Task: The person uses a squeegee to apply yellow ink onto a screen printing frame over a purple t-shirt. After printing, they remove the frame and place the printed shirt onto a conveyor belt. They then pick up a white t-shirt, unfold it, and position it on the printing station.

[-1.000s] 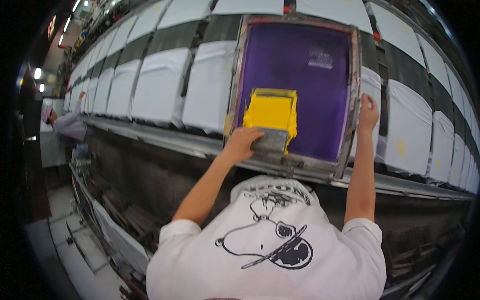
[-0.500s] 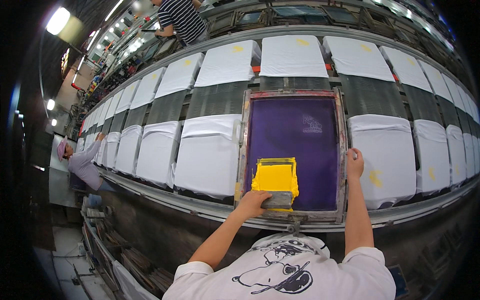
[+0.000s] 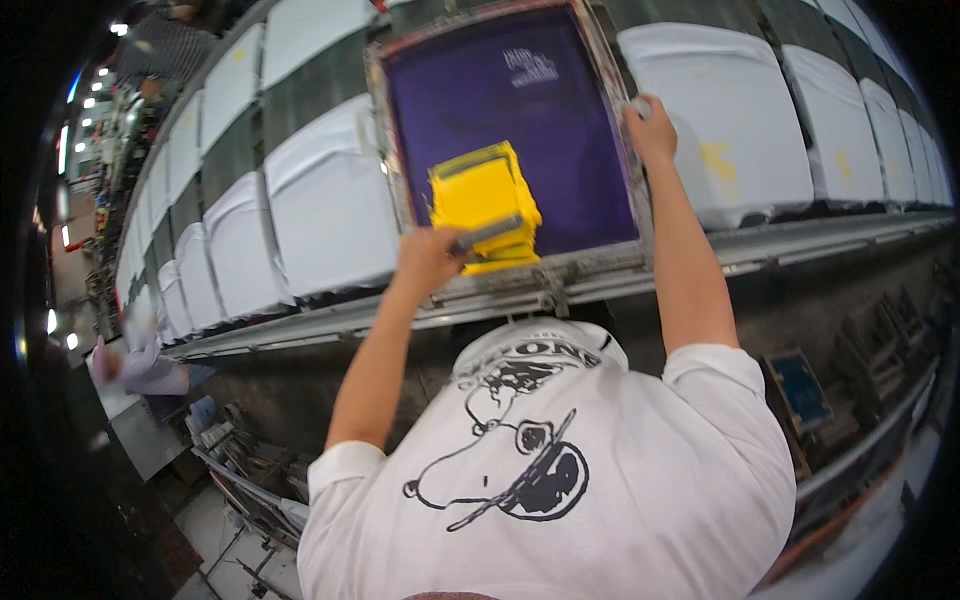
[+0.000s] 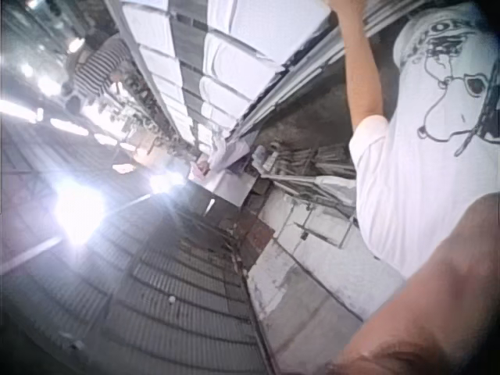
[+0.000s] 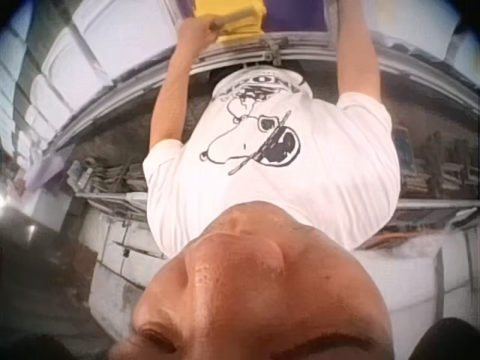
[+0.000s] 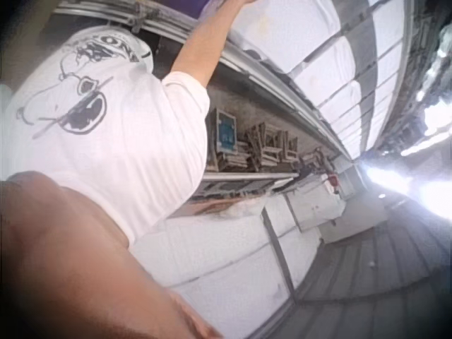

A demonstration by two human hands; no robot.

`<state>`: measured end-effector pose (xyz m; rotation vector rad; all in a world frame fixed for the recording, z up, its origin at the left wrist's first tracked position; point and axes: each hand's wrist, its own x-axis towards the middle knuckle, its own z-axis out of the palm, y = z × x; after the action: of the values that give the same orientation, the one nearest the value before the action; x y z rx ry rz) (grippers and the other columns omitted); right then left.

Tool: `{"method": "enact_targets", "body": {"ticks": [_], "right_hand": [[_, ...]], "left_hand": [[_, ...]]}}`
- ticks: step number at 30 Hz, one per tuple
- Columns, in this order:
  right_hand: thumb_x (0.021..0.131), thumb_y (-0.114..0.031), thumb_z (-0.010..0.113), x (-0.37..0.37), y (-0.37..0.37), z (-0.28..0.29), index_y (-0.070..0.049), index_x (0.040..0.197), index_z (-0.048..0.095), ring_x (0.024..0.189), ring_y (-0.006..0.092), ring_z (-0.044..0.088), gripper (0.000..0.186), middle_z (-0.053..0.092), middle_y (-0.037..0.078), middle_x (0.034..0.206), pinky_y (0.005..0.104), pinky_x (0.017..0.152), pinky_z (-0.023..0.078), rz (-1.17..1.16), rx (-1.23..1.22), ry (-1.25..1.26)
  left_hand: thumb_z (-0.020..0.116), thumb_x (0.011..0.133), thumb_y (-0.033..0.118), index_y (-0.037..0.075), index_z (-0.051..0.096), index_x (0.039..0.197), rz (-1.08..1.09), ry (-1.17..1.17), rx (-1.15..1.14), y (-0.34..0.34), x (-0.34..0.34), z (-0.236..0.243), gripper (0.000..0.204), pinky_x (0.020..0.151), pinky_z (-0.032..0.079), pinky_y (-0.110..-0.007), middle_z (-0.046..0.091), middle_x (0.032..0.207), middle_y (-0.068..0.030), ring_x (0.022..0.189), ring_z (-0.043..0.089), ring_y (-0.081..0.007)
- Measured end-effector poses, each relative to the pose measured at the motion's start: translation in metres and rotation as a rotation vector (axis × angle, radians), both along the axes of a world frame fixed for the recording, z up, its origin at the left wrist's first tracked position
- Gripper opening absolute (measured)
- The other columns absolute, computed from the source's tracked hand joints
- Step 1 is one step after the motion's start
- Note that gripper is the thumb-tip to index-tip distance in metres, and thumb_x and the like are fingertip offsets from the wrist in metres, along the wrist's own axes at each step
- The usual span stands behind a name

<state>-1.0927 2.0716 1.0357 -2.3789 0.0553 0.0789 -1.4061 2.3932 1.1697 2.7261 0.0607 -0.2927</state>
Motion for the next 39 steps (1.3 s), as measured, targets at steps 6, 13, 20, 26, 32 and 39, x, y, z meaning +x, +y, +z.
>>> {"method": "enact_targets", "body": {"ticks": [6, 13, 20, 26, 32, 39], "right_hand": [[0.087, -0.052, 0.070, -0.009, 0.007, 0.007, -0.020, 0.132, 0.064, 0.099, 0.0328, 0.072, 0.056, 0.077, 0.012, 0.102, 0.0440, 0.087, 0.054, -0.001, -0.016, 0.041], [0.087, -0.054, 0.073, -0.005, -0.002, -0.005, -0.010, 0.128, 0.066, 0.104, 0.0318, 0.070, 0.060, 0.074, 0.013, 0.109, 0.0433, 0.090, 0.053, -0.075, -0.298, -0.265], [0.086, -0.031, 0.080, -0.053, 0.164, 0.118, -0.005, 0.112, 0.070, 0.101, 0.0344, 0.066, 0.038, 0.070, 0.013, 0.104, 0.0424, 0.091, 0.053, 0.993, 0.200, -0.333], [0.074, -0.020, 0.082, -0.129, 0.191, 0.082, -0.008, 0.090, 0.064, 0.089, 0.0327, 0.064, 0.028, 0.061, 0.010, 0.086, 0.0440, 0.079, 0.053, 0.841, -0.037, -0.338], [0.076, -0.023, 0.083, -0.222, 0.124, 0.100, -0.008, 0.093, 0.065, 0.088, 0.0313, 0.065, 0.029, 0.062, 0.008, 0.089, 0.0442, 0.077, 0.054, 0.955, 0.055, -0.095], [0.089, -0.037, 0.076, -0.051, 0.061, 0.081, -0.007, 0.108, 0.073, 0.107, 0.0367, 0.064, 0.035, 0.070, 0.015, 0.110, 0.0449, 0.093, 0.051, 0.257, 0.020, -0.437]], "left_hand": [[0.077, 0.083, 0.020, 0.014, 0.075, 0.108, -0.013, -0.132, -0.014, 0.047, 0.091, 0.023, 0.026, 0.077, 0.056, -0.047, 0.074, 0.096, -0.0116, 0.089, 0.070, -0.0365], [0.071, 0.088, 0.027, 0.016, 0.073, 0.106, -0.023, 0.084, 0.094, 0.064, 0.140, 0.001, 0.021, 0.079, 0.057, -0.046, 0.071, 0.097, -0.0068, 0.095, 0.071, -0.0303], [0.071, 0.090, 0.032, 0.016, 0.072, 0.104, 0.017, 0.171, 0.160, 0.073, 0.135, 0.008, 0.021, 0.080, 0.058, -0.046, 0.072, 0.099, -0.0066, 0.095, 0.071, -0.0304], [0.075, 0.082, 0.024, 0.019, 0.074, 0.105, 0.050, 0.057, 0.117, 0.053, 0.097, -0.007, 0.023, 0.076, 0.057, -0.044, 0.074, 0.095, -0.0064, 0.090, 0.072, -0.0305], [0.084, 0.076, 0.022, 0.018, 0.077, 0.107, 0.042, 0.148, -0.012, 0.001, 0.003, 0.005, 0.032, 0.076, 0.056, -0.045, 0.075, 0.093, -0.0094, 0.088, 0.072, -0.0328], [0.081, 0.081, 0.034, 0.013, 0.077, 0.107, 0.039, 0.351, -0.003, 0.029, 0.085, 0.058, 0.034, 0.077, 0.056, -0.047, 0.076, 0.092, -0.0154, 0.089, 0.072, -0.0373]]}}
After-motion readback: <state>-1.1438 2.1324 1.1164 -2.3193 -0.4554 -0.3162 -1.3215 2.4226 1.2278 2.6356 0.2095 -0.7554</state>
